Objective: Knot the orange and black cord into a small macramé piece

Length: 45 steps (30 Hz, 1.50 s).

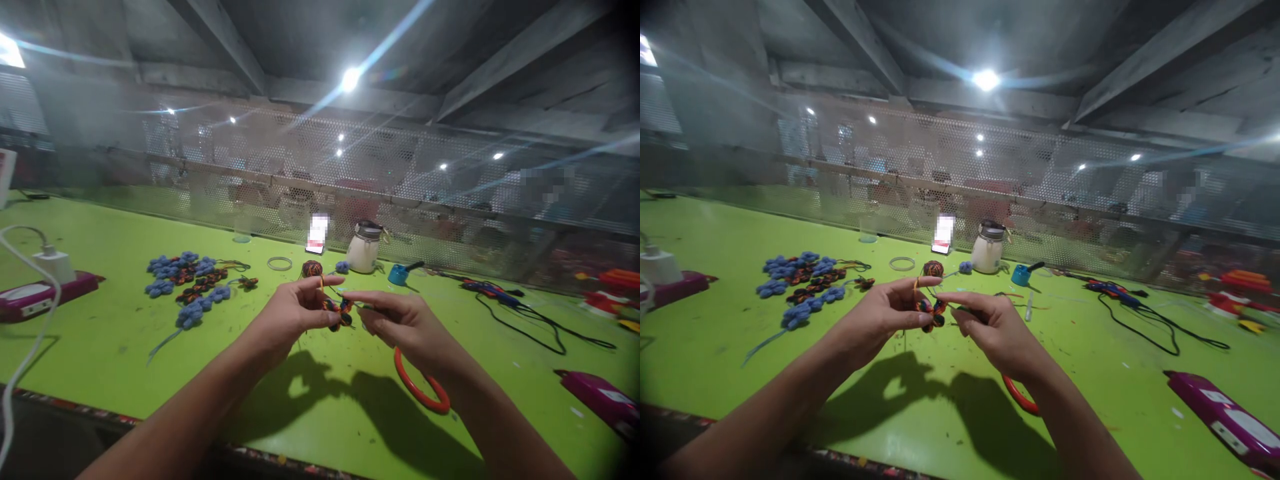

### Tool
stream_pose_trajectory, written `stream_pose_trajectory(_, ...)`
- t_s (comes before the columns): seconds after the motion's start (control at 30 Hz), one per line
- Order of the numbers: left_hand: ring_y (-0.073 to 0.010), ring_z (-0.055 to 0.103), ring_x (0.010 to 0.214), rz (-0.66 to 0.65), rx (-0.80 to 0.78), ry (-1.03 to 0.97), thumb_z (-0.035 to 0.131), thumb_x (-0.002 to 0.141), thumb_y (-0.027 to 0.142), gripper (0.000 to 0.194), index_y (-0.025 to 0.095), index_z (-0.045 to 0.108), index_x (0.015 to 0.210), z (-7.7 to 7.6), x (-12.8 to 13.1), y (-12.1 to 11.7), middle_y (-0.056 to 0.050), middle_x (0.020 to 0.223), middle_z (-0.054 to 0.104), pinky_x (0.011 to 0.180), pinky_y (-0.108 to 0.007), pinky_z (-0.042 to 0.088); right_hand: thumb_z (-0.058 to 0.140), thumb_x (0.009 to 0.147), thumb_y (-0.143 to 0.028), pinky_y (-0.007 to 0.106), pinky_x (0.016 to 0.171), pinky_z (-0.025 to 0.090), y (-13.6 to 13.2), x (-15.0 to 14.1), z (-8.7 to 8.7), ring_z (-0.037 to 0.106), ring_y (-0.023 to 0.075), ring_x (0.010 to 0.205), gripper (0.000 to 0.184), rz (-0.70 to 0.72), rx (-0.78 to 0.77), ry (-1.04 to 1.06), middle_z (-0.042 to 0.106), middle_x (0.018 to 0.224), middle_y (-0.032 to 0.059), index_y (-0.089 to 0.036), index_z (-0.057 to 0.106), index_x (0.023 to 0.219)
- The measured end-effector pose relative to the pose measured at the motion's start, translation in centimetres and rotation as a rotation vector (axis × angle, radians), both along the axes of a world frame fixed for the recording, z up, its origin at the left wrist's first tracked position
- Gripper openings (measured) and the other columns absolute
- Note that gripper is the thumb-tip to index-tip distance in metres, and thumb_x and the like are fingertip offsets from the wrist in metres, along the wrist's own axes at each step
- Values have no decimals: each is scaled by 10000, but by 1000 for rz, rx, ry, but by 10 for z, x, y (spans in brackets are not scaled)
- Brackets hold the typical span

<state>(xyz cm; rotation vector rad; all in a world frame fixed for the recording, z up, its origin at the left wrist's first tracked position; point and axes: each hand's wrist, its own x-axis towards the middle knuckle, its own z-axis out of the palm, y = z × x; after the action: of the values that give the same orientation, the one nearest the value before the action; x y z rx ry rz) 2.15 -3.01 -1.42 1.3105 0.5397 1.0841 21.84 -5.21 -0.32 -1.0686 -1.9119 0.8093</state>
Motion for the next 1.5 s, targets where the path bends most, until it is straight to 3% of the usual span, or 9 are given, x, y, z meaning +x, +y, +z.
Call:
stream_pose_trajectory(0.33,-146,577,673,-69,-27,21,708,624,114,420,157,656,1039,0,-2,0,-35,719,634,709,-319,404,533,831,-248,226,449,248,-4,7,12,307,89,495,279,58,55,-87,439,550,-25,-227,670,1073)
stream_pose_trajectory(0.5,-142,563,656,-82,-50,37,682,618,88,372,142,681,986,-1,-2,0,-46,705,649,682,-304,396,510,841,-203,233,502,361,-8,11,20,462,105,568,283,123,189,-244,637,723,30,-218,669,1074)
stream_pose_trajectory(0.6,-137,563,645,-81,-44,84,676,628,97,358,141,682,983,-2,-2,1,-43,692,655,681,-298,390,487,857,-186,233,568,403,-10,12,24,532,110,629,293,164,292,-358,678,784,42,-218,660,1091)
stream_pose_trajectory(0.8,-142,576,663,-98,-13,139,676,644,115,354,144,673,998,-6,-1,3,-46,715,670,696,-301,395,459,870,-127,232,600,406,-15,13,28,570,119,658,313,177,375,-516,689,773,39,-214,650,1103)
stream_pose_trajectory(1.0,-154,595,680,-101,-8,150,676,657,123,358,144,664,1014,-6,0,3,-57,730,680,703,-307,402,454,869,-103,244,669,426,-18,12,28,609,137,769,333,159,404,-556,701,918,43,-236,637,1113)
stream_pose_trajectory(1.2,-158,601,670,-87,-9,167,683,650,127,368,135,663,1018,-5,2,1,-62,727,685,689,-307,415,454,857,-91,247,631,404,-20,12,27,587,138,690,367,103,438,-647,693,836,39,-279,641,1111)
stream_pose_trajectory(1.4,-167,604,661,-8,7,219,696,623,142,366,120,669,987,-3,6,-1,-54,685,669,690,-326,434,466,837,-76,234,582,370,-20,9,21,550,121,601,386,49,494,-689,665,711,25,-295,657,1090)
stream_pose_trajectory(1.5,-166,590,656,83,103,279,679,634,147,362,117,665,995,-2,8,-3,-56,695,657,669,-323,445,485,817,-66,242,592,369,-19,6,18,553,129,609,392,-7,517,-680,673,711,29,-294,661,1083)
